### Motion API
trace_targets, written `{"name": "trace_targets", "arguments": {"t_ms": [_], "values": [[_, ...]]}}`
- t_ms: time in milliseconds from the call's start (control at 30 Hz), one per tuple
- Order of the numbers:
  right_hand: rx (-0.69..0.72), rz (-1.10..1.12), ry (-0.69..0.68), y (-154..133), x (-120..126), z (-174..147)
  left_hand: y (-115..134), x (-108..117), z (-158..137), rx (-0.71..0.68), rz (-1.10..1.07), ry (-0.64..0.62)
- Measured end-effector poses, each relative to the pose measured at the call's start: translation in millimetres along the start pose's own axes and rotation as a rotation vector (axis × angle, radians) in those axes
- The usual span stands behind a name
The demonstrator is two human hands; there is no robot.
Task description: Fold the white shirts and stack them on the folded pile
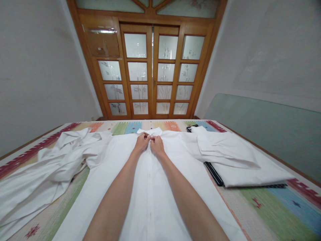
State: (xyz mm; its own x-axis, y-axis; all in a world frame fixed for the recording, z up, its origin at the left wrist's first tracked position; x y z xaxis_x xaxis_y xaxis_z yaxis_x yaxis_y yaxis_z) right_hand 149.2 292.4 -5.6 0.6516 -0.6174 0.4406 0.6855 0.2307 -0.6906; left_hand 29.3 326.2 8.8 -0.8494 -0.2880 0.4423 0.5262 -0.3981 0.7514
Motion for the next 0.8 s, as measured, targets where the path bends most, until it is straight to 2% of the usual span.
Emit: {"name": "trace_targets", "arguments": {"t_ms": [167, 367, 500, 800], "values": [[-0.03, -0.059, -0.014, 3, 2, 1, 0, -3, 0, -0.051, 0.028, -0.007], [0.048, -0.103, -0.018, -5, 0, -1, 2, -8, 2, -0.178, 0.132, 0.007], [0.046, -0.095, -0.022, -5, -1, -3, 3, -13, 4, -0.248, 0.171, -0.005], [0.016, -0.033, -0.028, -2, -2, 0, 2, -15, -1, -0.249, 0.246, -0.017]]}}
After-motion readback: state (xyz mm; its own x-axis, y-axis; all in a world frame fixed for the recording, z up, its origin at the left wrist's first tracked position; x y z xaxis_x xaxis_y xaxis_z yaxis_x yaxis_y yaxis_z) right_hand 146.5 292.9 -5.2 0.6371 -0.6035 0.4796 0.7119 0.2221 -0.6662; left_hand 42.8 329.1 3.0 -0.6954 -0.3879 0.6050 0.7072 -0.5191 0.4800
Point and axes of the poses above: each hand's wrist, its own z-axis towards the middle knuckle, its own x-axis out of the back of the hand, y = z × x, the point moved 10 cm from there along z, towards the middle knuckle, and after that the axes turned 11 degrees about y, right-handed, at the moved point
